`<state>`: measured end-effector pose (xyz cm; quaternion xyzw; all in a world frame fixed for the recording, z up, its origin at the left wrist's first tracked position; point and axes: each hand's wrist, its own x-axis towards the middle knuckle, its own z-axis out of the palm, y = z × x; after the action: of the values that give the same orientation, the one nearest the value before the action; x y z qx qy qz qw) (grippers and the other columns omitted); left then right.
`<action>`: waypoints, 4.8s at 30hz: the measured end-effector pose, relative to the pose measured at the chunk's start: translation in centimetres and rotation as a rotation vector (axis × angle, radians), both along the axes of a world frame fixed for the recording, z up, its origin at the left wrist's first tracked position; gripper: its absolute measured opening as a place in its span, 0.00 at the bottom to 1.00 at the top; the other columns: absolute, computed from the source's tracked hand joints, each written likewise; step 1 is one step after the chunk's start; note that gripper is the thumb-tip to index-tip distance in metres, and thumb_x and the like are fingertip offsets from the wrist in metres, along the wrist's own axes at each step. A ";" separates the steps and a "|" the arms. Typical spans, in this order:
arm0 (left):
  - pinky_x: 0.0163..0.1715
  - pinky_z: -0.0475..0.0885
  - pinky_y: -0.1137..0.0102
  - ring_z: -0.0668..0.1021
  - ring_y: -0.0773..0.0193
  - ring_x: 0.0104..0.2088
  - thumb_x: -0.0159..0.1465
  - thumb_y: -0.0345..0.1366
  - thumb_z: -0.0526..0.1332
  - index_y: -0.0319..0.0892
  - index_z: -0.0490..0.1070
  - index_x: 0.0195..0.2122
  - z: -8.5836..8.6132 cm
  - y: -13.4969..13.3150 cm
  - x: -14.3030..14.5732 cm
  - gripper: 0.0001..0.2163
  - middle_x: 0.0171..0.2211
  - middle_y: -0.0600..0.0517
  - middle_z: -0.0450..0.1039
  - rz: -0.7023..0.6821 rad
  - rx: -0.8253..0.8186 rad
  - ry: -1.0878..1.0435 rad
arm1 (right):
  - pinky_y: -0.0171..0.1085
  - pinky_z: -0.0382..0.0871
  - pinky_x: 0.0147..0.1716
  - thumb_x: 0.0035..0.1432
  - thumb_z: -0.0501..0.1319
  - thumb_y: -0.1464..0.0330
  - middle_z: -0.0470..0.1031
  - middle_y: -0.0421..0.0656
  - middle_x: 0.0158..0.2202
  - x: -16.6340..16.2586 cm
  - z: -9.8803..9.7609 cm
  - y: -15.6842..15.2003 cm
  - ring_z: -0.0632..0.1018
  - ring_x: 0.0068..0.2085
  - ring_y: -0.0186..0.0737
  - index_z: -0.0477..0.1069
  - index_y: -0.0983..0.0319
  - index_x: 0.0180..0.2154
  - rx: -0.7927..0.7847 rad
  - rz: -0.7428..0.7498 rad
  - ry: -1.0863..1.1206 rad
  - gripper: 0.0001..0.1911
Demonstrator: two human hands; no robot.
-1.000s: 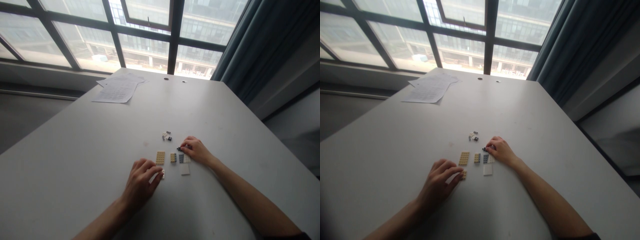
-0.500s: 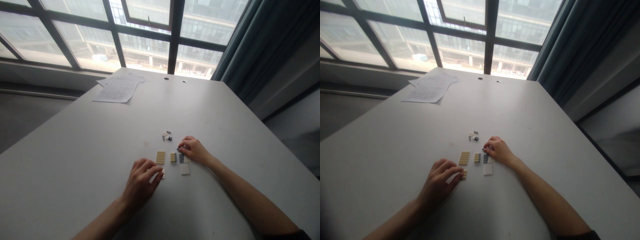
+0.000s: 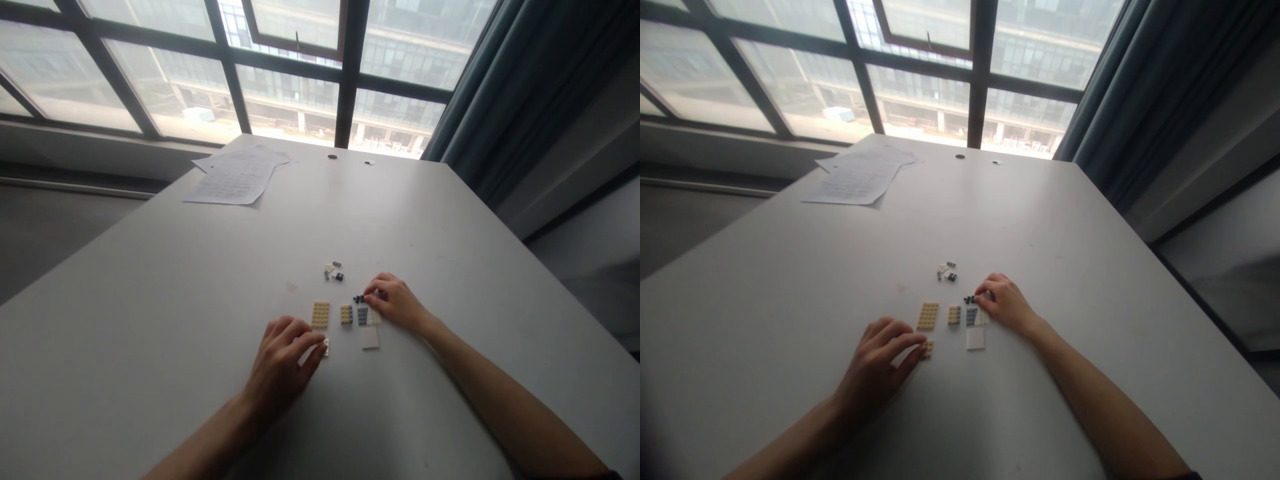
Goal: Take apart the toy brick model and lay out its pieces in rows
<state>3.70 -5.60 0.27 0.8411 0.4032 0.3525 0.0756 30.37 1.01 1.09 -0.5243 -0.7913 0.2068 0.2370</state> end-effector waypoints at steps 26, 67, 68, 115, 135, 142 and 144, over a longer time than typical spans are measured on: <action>0.37 0.65 0.65 0.70 0.62 0.34 0.62 0.32 0.61 0.44 0.73 0.35 0.0 0.1 0.0 0.02 0.31 0.51 0.72 -0.011 0.027 -0.013 | 0.38 0.67 0.41 0.56 0.64 0.71 0.74 0.43 0.38 -2.1 0.8 2.7 0.73 0.38 0.38 0.75 0.59 0.43 0.079 -0.043 0.003 0.11; 0.40 0.66 0.64 0.71 0.61 0.36 0.62 0.31 0.62 0.43 0.74 0.37 1.2 1.2 -0.2 0.03 0.33 0.50 0.73 0.042 0.115 0.020 | 0.34 0.63 0.34 0.56 0.63 0.69 0.72 0.41 0.33 -0.2 -0.8 1.9 0.70 0.31 0.34 0.78 0.61 0.36 -0.066 -0.073 0.148 0.06; 0.40 0.66 0.63 0.71 0.60 0.37 0.62 0.32 0.61 0.43 0.74 0.37 1.6 1.8 -0.1 0.03 0.34 0.50 0.73 0.044 0.123 0.034 | 0.34 0.63 0.34 0.56 0.63 0.70 0.72 0.41 0.33 -0.1 -0.9 1.8 0.70 0.31 0.34 0.77 0.61 0.36 -0.054 -0.078 0.155 0.06; 0.47 0.65 0.62 0.72 0.57 0.43 0.57 0.42 0.62 0.48 0.77 0.40 0.0 11.5 -2.4 0.11 0.38 0.51 0.74 0.160 -0.241 0.183 | 0.40 0.63 0.49 0.57 0.62 0.71 0.74 0.45 0.42 -7.6 0.0 6.1 0.71 0.46 0.42 0.77 0.60 0.42 0.110 0.112 -0.163 0.10; 0.47 0.65 0.61 0.72 0.56 0.43 0.58 0.42 0.62 0.48 0.78 0.38 -0.3 10.4 -3.3 0.09 0.37 0.50 0.75 0.211 -0.206 0.191 | 0.41 0.61 0.43 0.56 0.65 0.63 0.74 0.46 0.38 -9.4 1.3 6.0 0.71 0.43 0.44 0.76 0.61 0.34 0.201 0.281 -0.325 0.08; 0.47 0.65 0.61 0.72 0.56 0.43 0.59 0.42 0.62 0.48 0.77 0.39 -0.6 10.3 -3.4 0.10 0.37 0.51 0.74 0.208 -0.196 0.179 | 0.41 0.61 0.44 0.53 0.68 0.64 0.74 0.45 0.40 -8.1 1.0 6.3 0.71 0.44 0.45 0.75 0.60 0.37 0.165 0.165 -0.287 0.10; 0.47 0.65 0.61 0.72 0.56 0.43 0.59 0.42 0.62 0.48 0.77 0.39 -0.7 10.3 -3.4 0.10 0.37 0.51 0.74 0.208 -0.190 0.174 | 0.41 0.61 0.43 0.53 0.67 0.65 0.74 0.45 0.40 -8.1 0.9 6.3 0.71 0.44 0.45 0.75 0.60 0.37 0.156 0.169 -0.303 0.09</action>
<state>0.33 4.70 -0.40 0.8112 0.5248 0.2443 0.0826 22.31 7.26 1.96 -0.4611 -0.8728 0.0824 0.1368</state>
